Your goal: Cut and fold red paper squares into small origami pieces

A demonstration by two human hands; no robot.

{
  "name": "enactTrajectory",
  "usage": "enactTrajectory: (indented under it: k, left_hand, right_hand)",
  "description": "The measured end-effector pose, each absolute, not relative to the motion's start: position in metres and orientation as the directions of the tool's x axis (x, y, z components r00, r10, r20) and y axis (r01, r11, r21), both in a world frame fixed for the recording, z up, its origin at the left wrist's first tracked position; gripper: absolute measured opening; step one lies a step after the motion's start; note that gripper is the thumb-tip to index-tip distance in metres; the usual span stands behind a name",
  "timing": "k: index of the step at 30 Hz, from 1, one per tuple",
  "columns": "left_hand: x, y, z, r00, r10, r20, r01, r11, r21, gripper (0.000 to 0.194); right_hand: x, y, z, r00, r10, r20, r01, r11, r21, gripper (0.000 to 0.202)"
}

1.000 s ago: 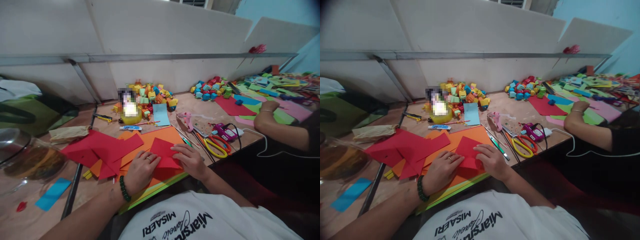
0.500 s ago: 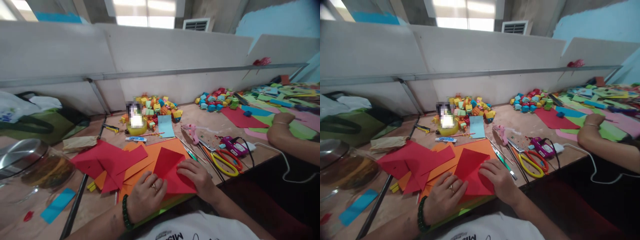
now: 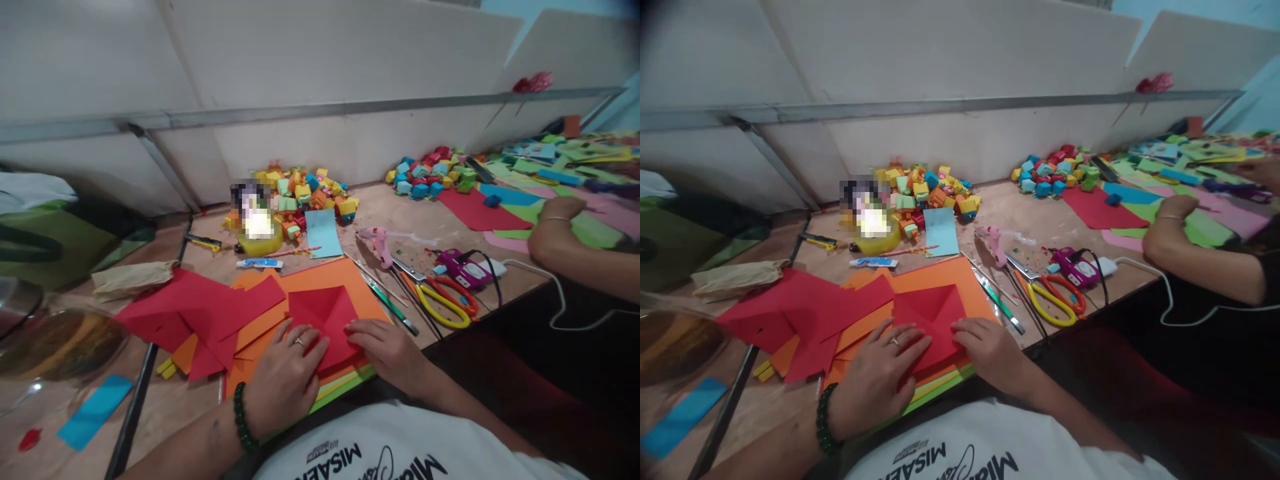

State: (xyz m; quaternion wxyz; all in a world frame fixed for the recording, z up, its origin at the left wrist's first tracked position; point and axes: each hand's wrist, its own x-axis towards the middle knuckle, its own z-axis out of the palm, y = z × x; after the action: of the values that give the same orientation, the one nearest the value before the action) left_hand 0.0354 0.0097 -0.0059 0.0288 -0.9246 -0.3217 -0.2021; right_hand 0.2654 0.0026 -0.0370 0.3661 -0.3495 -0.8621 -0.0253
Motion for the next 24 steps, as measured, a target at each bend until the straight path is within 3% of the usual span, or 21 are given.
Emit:
enactTrajectory:
  k: [5,11,17,21,24]
  left_hand:
    - [0.028,0.016,-0.011,0.718,0.625,0.307,0.606,-0.778,0.167,0.042]
    - [0.027,0.021,-0.015,0.710,0.567,0.419,0.525,-0.822,0.221,0.034]
    - [0.025,0.030,-0.010,0.668,0.706,0.236,0.549,-0.682,0.483,0.032]
    - [0.025,0.033,-0.009,0.590,0.780,0.211,0.646,-0.612,0.456,0.027]
    - [0.027,0.032,-0.014,0.533,0.814,0.230,0.750,-0.580,0.317,0.042]
  right_hand:
    - [0.268,0.002,-0.038,-0.476,0.641,0.602,0.631,0.726,-0.275,0.026]
    - [0.276,0.002,-0.028,-0.468,0.640,0.609,0.593,0.739,-0.320,0.030]
    - [0.290,0.010,-0.017,-0.450,0.743,0.496,0.636,0.656,-0.406,0.039]
    - [0.288,0.020,-0.031,-0.366,0.846,0.387,0.669,0.528,-0.522,0.037]
    - [0.278,0.023,-0.040,-0.263,0.864,0.430,0.752,0.463,-0.470,0.040]
